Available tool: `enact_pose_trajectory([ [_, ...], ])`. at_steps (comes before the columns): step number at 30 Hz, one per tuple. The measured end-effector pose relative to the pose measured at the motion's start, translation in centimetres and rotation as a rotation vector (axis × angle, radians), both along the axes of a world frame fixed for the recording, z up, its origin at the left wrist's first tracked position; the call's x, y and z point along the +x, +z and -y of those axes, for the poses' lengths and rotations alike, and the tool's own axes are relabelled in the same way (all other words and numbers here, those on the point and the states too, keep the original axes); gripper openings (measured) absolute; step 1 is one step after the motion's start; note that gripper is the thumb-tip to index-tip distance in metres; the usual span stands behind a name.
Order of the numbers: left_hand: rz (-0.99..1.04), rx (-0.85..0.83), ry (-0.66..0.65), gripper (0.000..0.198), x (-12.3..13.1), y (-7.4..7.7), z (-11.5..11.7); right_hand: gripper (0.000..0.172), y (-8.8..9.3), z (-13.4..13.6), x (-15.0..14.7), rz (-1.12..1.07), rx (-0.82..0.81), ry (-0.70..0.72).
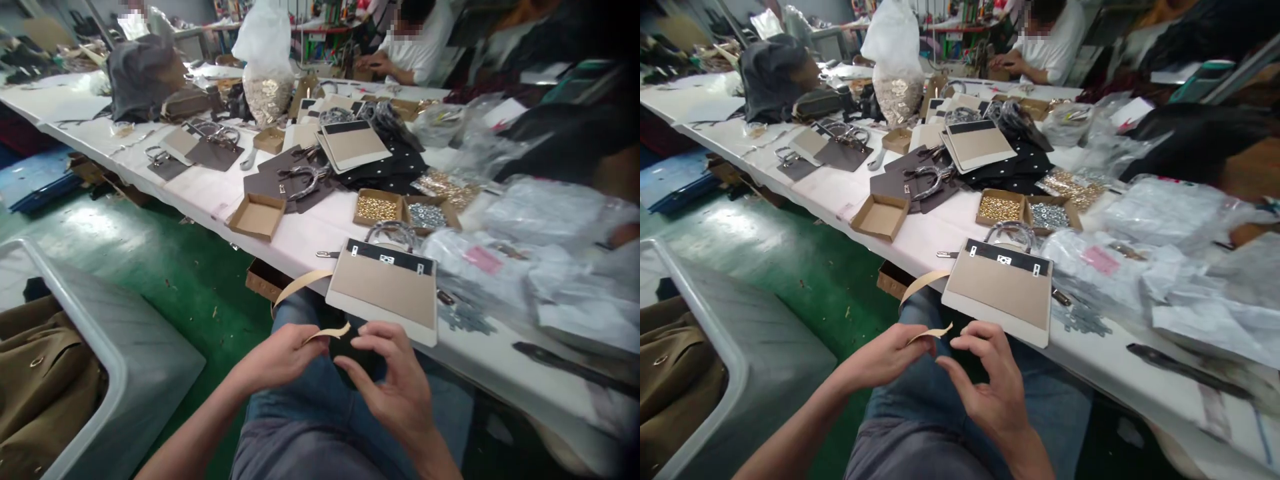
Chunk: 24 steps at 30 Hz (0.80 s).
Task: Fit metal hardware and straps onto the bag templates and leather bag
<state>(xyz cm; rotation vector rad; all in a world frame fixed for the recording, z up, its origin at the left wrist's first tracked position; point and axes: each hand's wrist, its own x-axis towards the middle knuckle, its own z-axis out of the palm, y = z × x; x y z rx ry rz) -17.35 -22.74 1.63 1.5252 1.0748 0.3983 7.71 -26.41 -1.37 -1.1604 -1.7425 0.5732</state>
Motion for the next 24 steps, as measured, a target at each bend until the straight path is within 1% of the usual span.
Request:
enact_pose_trajectory([
  [2, 0.031, -0.044, -0.042, 0.043, 1.0, 0.3, -0.3, 0.036, -0.1, -0.2, 0.4, -0.048, 0.002, -0.007],
  [4, 0.035, -0.065, -0.092, 0.039, 1.9, 0.3, -0.5, 0.04, -0.1, -0.3, 0.9, -0.09, 0.006, 0.011],
  [7, 0.073, -0.095, -0.201, 0.029, 3.0, 0.2, -0.7, 0.042, -0.1, -0.3, 1.9, -0.136, 0.012, 0.074],
  [9, 0.116, -0.126, -0.261, 0.028, 3.7, 0.2, -0.7, 0.041, -0.3, -0.2, 2.5, -0.184, -0.013, 0.119],
  [11, 0.144, -0.149, -0.283, 0.029, 4.3, 0.2, -0.8, 0.039, -0.6, 0.1, 2.9, -0.232, -0.052, 0.148],
  [12, 0.149, -0.157, -0.281, 0.028, 4.6, 0.3, -0.8, 0.04, -0.7, 0.2, 3.0, -0.257, -0.067, 0.132],
  [14, 0.153, -0.183, -0.266, 0.027, 5.1, 0.4, -0.9, 0.047, -1.1, 0.7, 2.9, -0.309, -0.051, 0.025],
  [16, 0.162, -0.248, -0.264, 0.029, 5.5, 0.5, -0.9, 0.058, -1.5, 1.3, 2.8, -0.349, 0.038, -0.132],
  [18, 0.178, -0.323, -0.283, 0.034, 5.9, 0.4, -0.8, 0.06, -1.7, 1.9, 2.9, -0.311, 0.166, -0.233],
  [19, 0.186, -0.348, -0.296, 0.037, 6.1, 0.4, -0.7, 0.057, -1.7, 2.2, 3.1, -0.262, 0.211, -0.247],
  [21, 0.194, -0.359, -0.315, 0.04, 6.6, 0.3, -0.5, 0.051, -1.5, 2.7, 3.4, -0.162, 0.237, -0.235],
  [24, 0.186, -0.343, -0.323, 0.042, 7.1, 0.1, -0.2, 0.045, -0.9, 3.1, 3.8, -0.132, 0.173, -0.181],
])
